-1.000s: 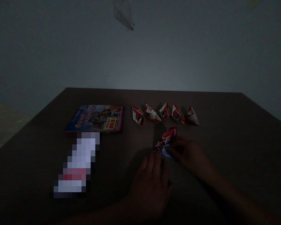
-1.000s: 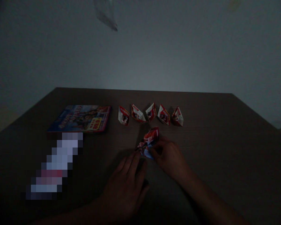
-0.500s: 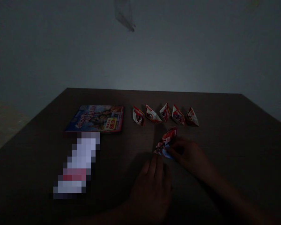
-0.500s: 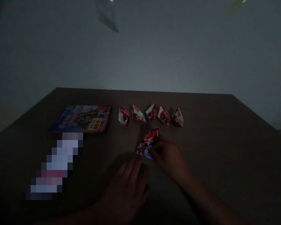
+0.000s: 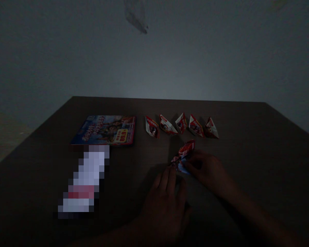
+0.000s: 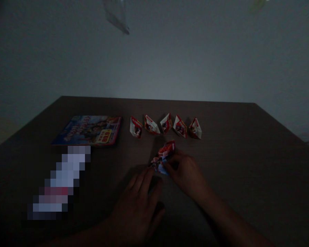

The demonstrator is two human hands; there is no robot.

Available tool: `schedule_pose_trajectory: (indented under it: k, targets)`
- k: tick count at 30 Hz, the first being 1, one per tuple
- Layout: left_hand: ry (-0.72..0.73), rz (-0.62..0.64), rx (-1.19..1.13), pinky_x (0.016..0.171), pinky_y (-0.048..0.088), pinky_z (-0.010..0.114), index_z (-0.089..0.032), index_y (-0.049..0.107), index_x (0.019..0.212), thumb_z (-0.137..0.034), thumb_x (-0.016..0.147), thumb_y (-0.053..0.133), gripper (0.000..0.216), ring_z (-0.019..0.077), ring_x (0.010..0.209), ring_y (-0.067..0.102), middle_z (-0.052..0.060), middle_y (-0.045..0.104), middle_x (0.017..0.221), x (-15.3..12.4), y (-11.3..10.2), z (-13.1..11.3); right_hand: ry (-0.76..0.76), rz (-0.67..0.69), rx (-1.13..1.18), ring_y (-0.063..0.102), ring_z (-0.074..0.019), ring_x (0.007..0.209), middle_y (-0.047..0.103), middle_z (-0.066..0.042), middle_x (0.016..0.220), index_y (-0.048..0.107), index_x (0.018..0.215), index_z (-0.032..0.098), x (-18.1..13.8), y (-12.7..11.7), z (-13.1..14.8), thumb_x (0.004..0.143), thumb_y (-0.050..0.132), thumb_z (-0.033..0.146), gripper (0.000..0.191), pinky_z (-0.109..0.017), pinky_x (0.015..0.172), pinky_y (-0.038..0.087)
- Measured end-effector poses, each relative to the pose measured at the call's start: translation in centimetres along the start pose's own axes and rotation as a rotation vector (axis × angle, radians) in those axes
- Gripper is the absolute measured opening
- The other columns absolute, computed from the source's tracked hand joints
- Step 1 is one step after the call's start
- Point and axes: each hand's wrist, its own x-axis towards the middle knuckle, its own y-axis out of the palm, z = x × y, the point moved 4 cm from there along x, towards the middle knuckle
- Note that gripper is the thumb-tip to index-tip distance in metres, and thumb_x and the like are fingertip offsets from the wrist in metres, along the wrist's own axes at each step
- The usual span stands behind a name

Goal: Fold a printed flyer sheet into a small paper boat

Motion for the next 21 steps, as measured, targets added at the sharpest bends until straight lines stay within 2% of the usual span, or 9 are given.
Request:
schedule_pose_trajectory:
  k: [10, 21]
  targets:
    - [-0.013, 0.056, -0.012, 0.1, 0.031, 0.052, -0.011, 0.046, 0.128, -0.048, 0.091, 0.033, 0.054, 0.0382, 0.13, 0.033, 0.026, 0.037, 0.139, 0.32, -0.23, 0.08, 0.012, 0.006, -0.013, 0.064, -0.0177, 0.07, 0.067, -0.007, 0.085, 0.07, 0.073, 0.017, 0.02, -0.08, 0.24, 0.081, 0.055, 0.029, 0.021, -0.028, 0.063, 0.046]
    - [0.022, 0.047, -0.014, 0.101, 0.029, 0.051, -0.011, 0.042, 0.131, -0.048, 0.092, 0.03, 0.055, 0.0384, 0.131, 0.03, 0.027, 0.034, 0.14, 0.14, -0.21, 0.19, 0.012, 0.01, -0.004, 0.064, -0.0181, 0.071, 0.067, -0.007, 0.086, 0.07, 0.074, 0.017, 0.07, -0.08, 0.11, 0.082, 0.055, 0.03, 0.021, -0.028, 0.064, 0.046]
